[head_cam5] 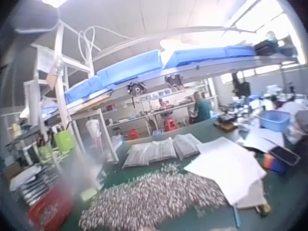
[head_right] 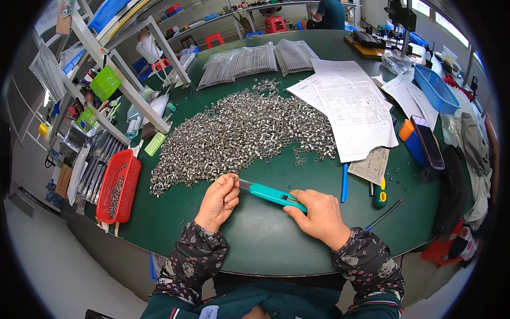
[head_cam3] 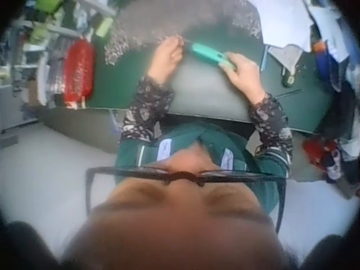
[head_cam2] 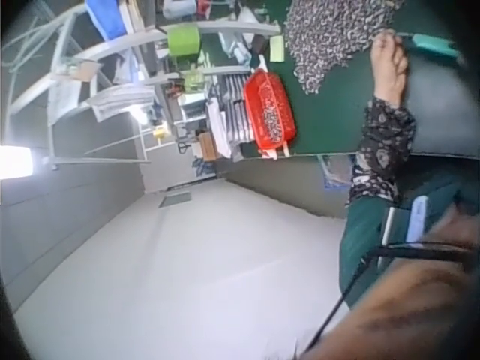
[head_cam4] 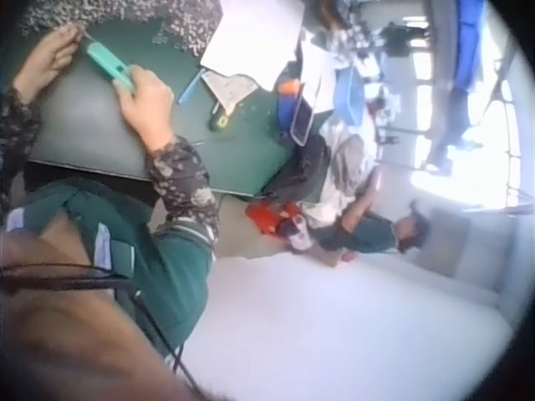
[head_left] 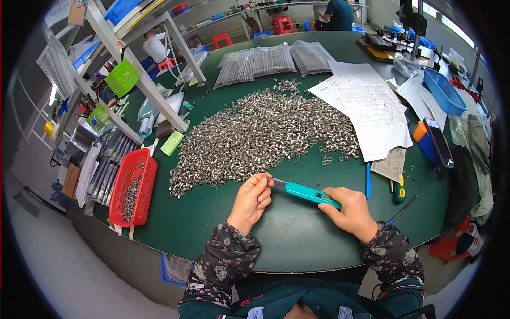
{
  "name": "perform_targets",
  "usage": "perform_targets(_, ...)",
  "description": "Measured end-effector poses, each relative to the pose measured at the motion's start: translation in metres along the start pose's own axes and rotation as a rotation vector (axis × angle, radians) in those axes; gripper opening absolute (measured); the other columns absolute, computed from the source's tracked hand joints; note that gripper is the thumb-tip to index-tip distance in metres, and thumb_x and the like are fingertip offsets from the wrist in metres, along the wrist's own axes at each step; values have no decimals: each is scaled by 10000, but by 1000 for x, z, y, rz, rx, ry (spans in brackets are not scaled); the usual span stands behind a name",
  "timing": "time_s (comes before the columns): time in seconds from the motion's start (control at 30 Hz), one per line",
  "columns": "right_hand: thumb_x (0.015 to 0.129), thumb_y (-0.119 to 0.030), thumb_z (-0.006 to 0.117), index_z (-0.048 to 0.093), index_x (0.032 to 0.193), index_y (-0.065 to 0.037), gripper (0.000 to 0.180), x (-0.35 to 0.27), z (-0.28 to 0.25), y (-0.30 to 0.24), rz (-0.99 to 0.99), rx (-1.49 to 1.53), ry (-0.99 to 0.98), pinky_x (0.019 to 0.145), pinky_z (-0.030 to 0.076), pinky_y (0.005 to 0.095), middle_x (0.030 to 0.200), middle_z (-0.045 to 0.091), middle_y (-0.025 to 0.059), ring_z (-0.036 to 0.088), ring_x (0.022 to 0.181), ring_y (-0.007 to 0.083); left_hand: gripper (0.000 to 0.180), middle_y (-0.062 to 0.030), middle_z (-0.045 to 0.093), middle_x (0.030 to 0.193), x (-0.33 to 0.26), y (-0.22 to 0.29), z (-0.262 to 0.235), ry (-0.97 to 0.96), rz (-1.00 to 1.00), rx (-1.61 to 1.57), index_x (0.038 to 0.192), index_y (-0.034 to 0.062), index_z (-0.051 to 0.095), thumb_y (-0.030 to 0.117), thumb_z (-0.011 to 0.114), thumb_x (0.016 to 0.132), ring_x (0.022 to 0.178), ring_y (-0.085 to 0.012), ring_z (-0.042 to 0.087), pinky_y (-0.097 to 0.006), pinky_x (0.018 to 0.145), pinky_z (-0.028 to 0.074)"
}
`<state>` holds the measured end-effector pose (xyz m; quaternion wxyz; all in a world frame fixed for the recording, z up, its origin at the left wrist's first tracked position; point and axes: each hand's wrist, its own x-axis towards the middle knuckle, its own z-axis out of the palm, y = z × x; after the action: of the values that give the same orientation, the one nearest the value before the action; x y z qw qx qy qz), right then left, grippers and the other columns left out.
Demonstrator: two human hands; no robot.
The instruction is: Sorting and inspecting small metal hardware components at a workbench using a utility knife.
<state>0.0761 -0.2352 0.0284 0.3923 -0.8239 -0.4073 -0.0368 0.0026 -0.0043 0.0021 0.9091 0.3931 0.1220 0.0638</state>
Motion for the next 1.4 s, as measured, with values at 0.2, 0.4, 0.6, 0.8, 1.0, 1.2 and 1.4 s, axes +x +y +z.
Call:
perform_targets(0.2, 727, -269, 622, 607, 882, -47, 271, 0, 4, 11, -7, 70, -39, 514, 422, 372, 677, 577, 121, 559, 592, 288, 106, -17, 518, 768, 0, 0, 2, -22, 17, 175, 952, 26, 504, 90, 473, 872, 448, -14, 311, -145, 366, 230)
perform_targets(0.4, 679, -220, 662, 590, 874, -71, 256, 1, -8, -3, -156, -192, 82, 470, 392, 353, 620, 502, 87, 509, 526, 254, 102, -28, 531, 755, -1, 8, 4, -15, -51, 335, 938, 17, 500, 89, 466, 875, 425, -3, 292, -150, 367, 208)
perform_targets(0.6, 678, -202, 663, 577, 879, -63, 260, 2, -5, 2, -148, -115, 221, 455, 375, 349, 605, 477, 78, 490, 510, 252, 85, -51, 539, 790, -4, 8, 11, 21, -7, 263, 936, 29, 495, 73, 456, 874, 464, -16, 337, -136, 373, 257)
perform_targets(0.8, 707, -233, 644, 591, 886, -47, 263, 2, 2, 7, -53, 14, 106, 486, 402, 351, 637, 531, 103, 526, 550, 275, 135, -64, 549, 813, -3, 7, 7, 64, 92, 262, 988, 22, 495, 46, 481, 856, 466, -7, 342, -133, 370, 262)
perform_targets(1.0, 722, -274, 629, 607, 890, -38, 291, 2, 0, 9, 67, 93, -11, 538, 432, 359, 701, 580, 128, 562, 613, 293, 159, -54, 551, 831, -1, 5, 7, 42, 105, 314, 998, 25, 496, 31, 501, 839, 470, -7, 345, -137, 368, 252)
perform_targets(1.2, 723, -286, 627, 614, 888, -37, 299, 3, 0, 10, 121, 154, -100, 590, 448, 364, 760, 602, 144, 578, 678, 306, 142, -39, 552, 821, -2, 4, 6, 48, 120, 347, 975, 24, 501, 26, 507, 834, 470, -7, 358, -137, 370, 261)
perform_targets(1.4, 724, -241, 633, 613, 890, -18, 279, 2, -1, 10, 136, 186, -128, 568, 440, 329, 727, 598, 143, 574, 637, 258, 144, -24, 547, 816, -2, 5, 8, 43, 125, 376, 973, 26, 506, 36, 519, 830, 466, -6, 356, -139, 370, 258)
